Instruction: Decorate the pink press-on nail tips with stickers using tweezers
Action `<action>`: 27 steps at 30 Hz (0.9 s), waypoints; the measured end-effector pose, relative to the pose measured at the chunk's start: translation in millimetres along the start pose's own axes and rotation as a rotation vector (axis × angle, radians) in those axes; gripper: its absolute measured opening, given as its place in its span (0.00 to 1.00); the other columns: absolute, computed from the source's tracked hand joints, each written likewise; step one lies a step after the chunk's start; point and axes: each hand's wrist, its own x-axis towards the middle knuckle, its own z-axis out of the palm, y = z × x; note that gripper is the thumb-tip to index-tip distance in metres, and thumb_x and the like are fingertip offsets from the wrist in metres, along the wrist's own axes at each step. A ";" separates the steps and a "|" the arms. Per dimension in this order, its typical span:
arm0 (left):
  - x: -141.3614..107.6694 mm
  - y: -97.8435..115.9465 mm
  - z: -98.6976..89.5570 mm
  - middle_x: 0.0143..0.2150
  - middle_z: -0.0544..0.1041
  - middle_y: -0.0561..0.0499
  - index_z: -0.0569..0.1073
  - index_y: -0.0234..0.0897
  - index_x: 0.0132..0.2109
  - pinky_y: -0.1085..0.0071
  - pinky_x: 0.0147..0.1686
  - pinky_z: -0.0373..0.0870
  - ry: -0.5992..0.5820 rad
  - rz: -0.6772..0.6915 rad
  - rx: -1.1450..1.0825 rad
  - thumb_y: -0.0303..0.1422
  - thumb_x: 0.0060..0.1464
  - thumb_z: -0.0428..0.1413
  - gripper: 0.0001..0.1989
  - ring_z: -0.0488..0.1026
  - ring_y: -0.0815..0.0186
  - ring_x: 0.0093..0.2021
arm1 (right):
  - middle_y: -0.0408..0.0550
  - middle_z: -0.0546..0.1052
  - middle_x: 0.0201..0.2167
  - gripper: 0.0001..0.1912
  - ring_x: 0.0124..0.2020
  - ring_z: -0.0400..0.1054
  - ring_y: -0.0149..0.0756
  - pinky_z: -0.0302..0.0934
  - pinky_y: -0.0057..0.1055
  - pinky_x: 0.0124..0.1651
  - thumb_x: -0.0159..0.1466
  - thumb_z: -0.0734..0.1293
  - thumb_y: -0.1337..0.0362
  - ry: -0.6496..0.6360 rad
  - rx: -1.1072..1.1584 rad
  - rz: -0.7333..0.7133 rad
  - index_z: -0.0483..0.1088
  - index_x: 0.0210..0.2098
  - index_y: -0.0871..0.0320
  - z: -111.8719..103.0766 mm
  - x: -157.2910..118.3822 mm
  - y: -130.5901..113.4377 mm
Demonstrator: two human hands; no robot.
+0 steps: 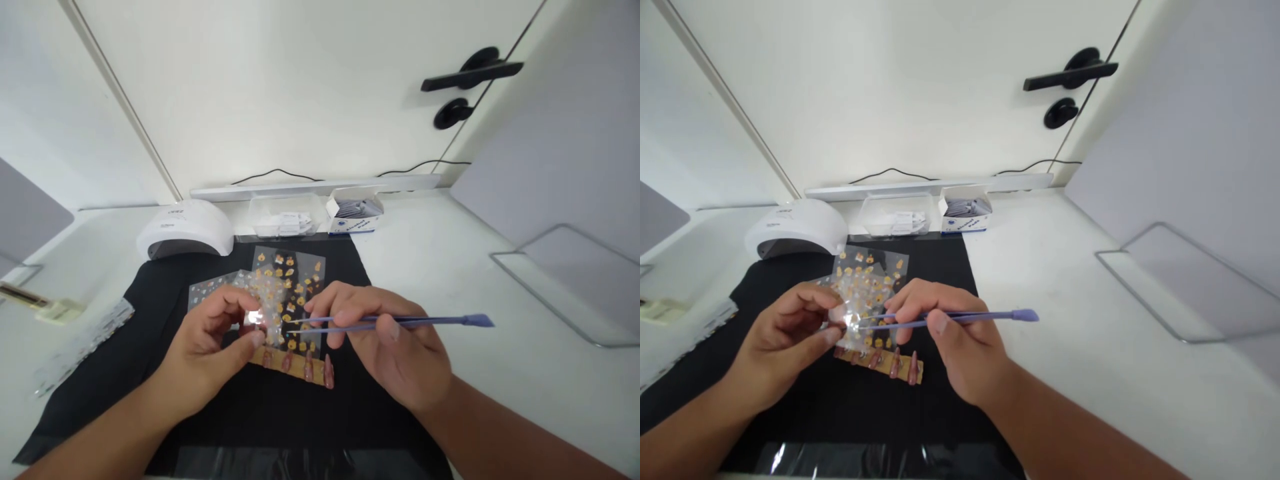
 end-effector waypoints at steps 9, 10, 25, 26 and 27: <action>-3.9 0.7 0.3 0.40 0.76 0.52 0.73 0.49 0.51 0.76 0.36 0.73 -0.015 0.018 -0.060 0.29 0.55 0.62 0.18 0.73 0.68 0.35 | 0.51 0.75 0.25 0.16 0.38 0.71 0.45 0.67 0.46 0.43 0.70 0.61 0.56 -0.105 -0.026 0.009 0.78 0.42 0.57 1.0 -4.4 -1.4; -4.0 0.9 0.5 0.41 0.76 0.51 0.73 0.49 0.52 0.75 0.37 0.74 -0.002 0.014 -0.071 0.29 0.55 0.62 0.18 0.73 0.67 0.37 | 0.52 0.75 0.25 0.16 0.39 0.70 0.45 0.68 0.44 0.41 0.70 0.61 0.56 -0.120 -0.034 0.013 0.78 0.42 0.57 1.5 -4.5 -2.1; 0.4 10.2 -8.7 0.44 0.76 0.54 0.75 0.50 0.51 0.74 0.48 0.68 -0.093 0.163 0.150 0.25 0.57 0.59 0.18 0.72 0.68 0.46 | 0.53 0.75 0.26 0.19 0.34 0.71 0.40 0.68 0.42 0.41 0.70 0.61 0.55 -0.259 -0.109 0.040 0.76 0.36 0.65 13.2 -5.9 -12.0; 0.6 10.5 -9.2 0.43 0.76 0.54 0.75 0.50 0.51 0.74 0.46 0.68 -0.101 0.179 0.168 0.25 0.56 0.60 0.18 0.72 0.68 0.44 | 0.52 0.75 0.26 0.19 0.35 0.71 0.40 0.68 0.42 0.41 0.71 0.61 0.56 -0.265 -0.112 0.038 0.76 0.37 0.64 13.7 -5.9 -12.4; 1.1 10.7 -9.7 0.43 0.76 0.54 0.75 0.49 0.50 0.74 0.46 0.69 -0.107 0.193 0.192 0.25 0.55 0.61 0.18 0.72 0.68 0.44 | 0.53 0.75 0.26 0.19 0.35 0.71 0.40 0.69 0.42 0.41 0.71 0.61 0.57 -0.267 -0.112 0.033 0.76 0.37 0.65 14.1 -5.8 -12.6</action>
